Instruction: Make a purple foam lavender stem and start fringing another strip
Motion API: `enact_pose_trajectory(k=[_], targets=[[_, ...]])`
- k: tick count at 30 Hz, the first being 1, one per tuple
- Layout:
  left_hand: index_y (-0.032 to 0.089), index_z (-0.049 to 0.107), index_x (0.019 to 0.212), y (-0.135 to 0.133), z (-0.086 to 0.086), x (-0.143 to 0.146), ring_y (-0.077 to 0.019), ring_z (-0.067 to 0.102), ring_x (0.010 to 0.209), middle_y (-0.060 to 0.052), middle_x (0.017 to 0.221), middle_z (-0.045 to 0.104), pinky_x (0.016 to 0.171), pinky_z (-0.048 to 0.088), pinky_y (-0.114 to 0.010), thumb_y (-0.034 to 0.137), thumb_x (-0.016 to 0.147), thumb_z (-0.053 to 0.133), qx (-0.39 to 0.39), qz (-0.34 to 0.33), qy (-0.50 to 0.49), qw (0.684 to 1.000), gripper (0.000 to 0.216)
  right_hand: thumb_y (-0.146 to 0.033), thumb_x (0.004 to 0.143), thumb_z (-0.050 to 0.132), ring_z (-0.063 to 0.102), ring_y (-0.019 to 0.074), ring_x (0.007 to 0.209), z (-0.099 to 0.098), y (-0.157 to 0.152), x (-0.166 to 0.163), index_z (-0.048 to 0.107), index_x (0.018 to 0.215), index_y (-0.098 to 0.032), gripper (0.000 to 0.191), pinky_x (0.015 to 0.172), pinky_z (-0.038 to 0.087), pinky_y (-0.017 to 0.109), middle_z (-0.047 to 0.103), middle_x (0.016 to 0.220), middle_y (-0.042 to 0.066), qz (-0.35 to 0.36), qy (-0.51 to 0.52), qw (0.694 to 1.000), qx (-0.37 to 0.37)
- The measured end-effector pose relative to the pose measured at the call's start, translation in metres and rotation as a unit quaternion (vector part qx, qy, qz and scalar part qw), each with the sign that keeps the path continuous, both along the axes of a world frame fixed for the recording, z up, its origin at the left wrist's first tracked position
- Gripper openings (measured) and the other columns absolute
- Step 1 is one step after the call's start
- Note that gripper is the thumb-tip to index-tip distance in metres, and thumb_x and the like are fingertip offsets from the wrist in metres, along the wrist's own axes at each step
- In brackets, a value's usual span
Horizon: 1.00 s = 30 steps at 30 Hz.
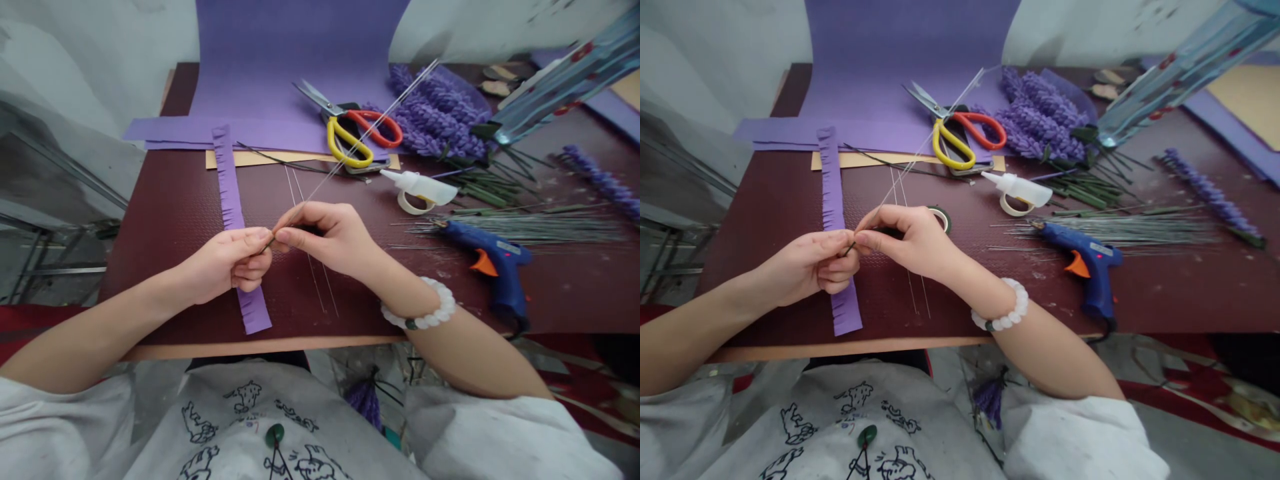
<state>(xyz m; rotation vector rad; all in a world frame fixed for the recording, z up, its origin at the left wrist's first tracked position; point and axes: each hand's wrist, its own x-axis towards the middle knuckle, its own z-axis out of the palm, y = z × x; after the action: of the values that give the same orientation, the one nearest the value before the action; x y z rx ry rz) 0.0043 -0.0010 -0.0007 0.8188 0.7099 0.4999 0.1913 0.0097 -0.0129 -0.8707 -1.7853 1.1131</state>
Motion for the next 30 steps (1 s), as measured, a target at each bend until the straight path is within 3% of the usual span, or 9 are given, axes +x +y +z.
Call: enact_pose_trajectory(k=[4, 13, 18, 22, 30], targets=[[0.019, 0.043, 0.072, -0.0011, 0.0012, -0.0009, -0.003, 0.02, 0.04, 0.009, 0.049, 0.028, 0.037, 0.018, -0.011, 0.032, 0.082, 0.065, -0.005, 0.001, -0.002, 1.0, 0.027, -0.032, 0.08, 0.065, 0.061, 0.0098, 0.069, -0.0001, 0.0005, 0.0013, 0.068, 0.082, -0.015, 0.017, 0.063, 0.048, 0.022, 0.071, 0.079, 0.002, 0.01, -0.006, 1.0, 0.012], [0.014, 0.052, 0.075, 0.0015, -0.0035, -0.0013, -0.0045, 0.038, 0.04, 0.003, 0.049, 0.048, 0.04, 0.027, -0.016, 0.038, 0.083, 0.064, 0.027, -0.017, 0.026, 0.999, 0.028, -0.028, 0.081, 0.064, 0.06, 0.0098, 0.067, 0.0018, 0.0006, 0.0028, 0.069, 0.082, -0.016, 0.013, 0.061, 0.047, 0.022, 0.071, 0.078, 0.001, 0.026, -0.014, 0.999, 0.018], [0.016, 0.05, 0.077, 0.0, -0.0024, -0.0001, -0.0021, 0.025, 0.037, 0.007, 0.047, 0.041, 0.039, 0.02, -0.015, 0.039, 0.082, 0.065, 0.023, 0.0, 0.027, 0.999, 0.028, -0.033, 0.08, 0.064, 0.056, 0.0087, 0.062, -0.0007, 0.0007, 0.0007, 0.067, 0.078, -0.015, 0.018, 0.058, 0.044, 0.022, 0.069, 0.073, 0.001, -0.001, -0.022, 1.0, 0.013], [0.018, 0.048, 0.079, 0.0002, -0.0023, -0.0007, -0.0016, 0.026, 0.035, 0.008, 0.047, 0.046, 0.037, 0.017, -0.014, 0.034, 0.078, 0.07, 0.029, 0.006, 0.016, 0.999, 0.027, -0.035, 0.08, 0.065, 0.057, 0.0087, 0.062, -0.0004, 0.0004, 0.0015, 0.067, 0.077, -0.015, 0.02, 0.058, 0.045, 0.022, 0.07, 0.074, 0.001, -0.008, -0.02, 1.0, 0.011], [0.01, 0.061, 0.073, 0.0009, 0.0011, -0.0013, -0.0052, 0.049, 0.049, -0.001, 0.064, 0.061, 0.044, 0.036, -0.017, 0.031, 0.076, 0.071, 0.047, 0.026, 0.025, 0.998, 0.023, -0.024, 0.081, 0.064, 0.062, 0.0105, 0.071, 0.0032, 0.0003, 0.0047, 0.071, 0.084, -0.016, 0.011, 0.065, 0.048, 0.023, 0.071, 0.081, 0.002, 0.014, -0.007, 0.999, 0.031]])
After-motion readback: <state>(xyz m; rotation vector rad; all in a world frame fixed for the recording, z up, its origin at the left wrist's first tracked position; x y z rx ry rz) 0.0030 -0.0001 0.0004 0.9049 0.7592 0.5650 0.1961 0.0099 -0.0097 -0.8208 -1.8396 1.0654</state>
